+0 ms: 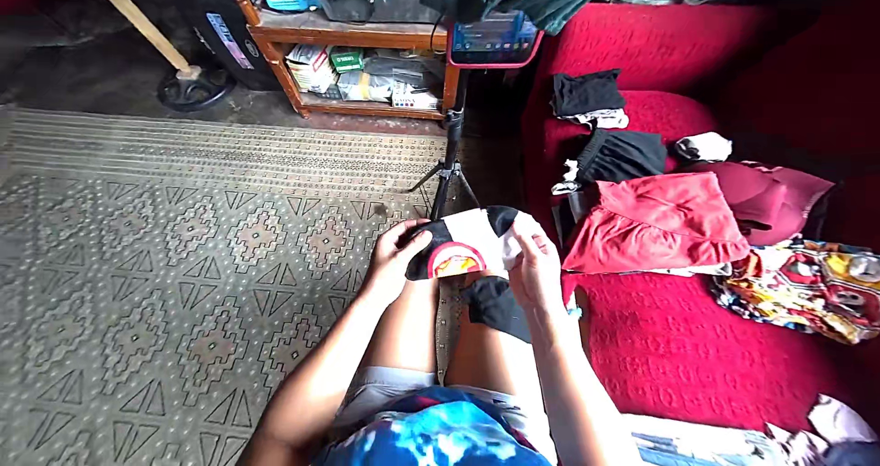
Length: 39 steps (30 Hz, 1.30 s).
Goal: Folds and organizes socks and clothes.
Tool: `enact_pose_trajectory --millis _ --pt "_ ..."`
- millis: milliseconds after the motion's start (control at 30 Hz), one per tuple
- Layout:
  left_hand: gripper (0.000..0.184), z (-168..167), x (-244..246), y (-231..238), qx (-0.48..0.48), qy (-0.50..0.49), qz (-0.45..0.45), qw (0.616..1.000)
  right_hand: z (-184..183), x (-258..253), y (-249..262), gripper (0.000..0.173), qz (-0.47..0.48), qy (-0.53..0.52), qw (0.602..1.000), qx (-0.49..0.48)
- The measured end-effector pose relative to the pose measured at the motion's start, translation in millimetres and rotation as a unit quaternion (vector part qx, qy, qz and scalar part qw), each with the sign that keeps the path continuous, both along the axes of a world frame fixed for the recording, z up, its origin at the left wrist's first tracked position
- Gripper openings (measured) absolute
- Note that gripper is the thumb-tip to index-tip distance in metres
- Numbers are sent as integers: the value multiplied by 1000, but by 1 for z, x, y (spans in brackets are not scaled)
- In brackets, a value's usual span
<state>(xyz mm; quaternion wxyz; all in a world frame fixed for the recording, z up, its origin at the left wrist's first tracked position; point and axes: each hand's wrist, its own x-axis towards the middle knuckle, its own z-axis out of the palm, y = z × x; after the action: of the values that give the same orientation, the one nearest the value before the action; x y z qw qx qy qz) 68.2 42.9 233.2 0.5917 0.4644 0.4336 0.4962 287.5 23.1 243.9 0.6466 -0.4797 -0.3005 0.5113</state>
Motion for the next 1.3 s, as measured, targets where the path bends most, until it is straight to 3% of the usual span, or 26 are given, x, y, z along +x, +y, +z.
enact_pose_trajectory --millis 167,267,367,467,600,800,967,1167,1300 --pt "24 -17 2 -5 30 58 12 998 -2 0 11 17 -14 -40 999 2" --pt "21 -39 9 -14 -4 61 14 998 -9 -1 16 19 -3 -94 995 -15" --pt "31 -39 18 -19 -90 -20 95 991 -23 -7 18 16 6 -166 986 9" --pt "32 -27 29 -19 -119 -74 192 971 -33 -16 18 19 -46 -168 984 37" --pt "28 -20 16 -9 -22 -63 255 965 -30 -4 26 18 -134 -136 980 56" --pt "26 -38 -1 2 85 69 265 958 -36 2 32 16 -123 -149 981 37" --pt "30 -51 7 5 105 171 175 964 -34 -16 27 19 -93 -110 989 42" --pt "45 -67 11 5 16 245 -9 969 -19 -19 12 20 25 -136 989 55" --pt "49 -42 21 3 119 148 -60 980 -13 -21 2 22 151 -163 972 82"
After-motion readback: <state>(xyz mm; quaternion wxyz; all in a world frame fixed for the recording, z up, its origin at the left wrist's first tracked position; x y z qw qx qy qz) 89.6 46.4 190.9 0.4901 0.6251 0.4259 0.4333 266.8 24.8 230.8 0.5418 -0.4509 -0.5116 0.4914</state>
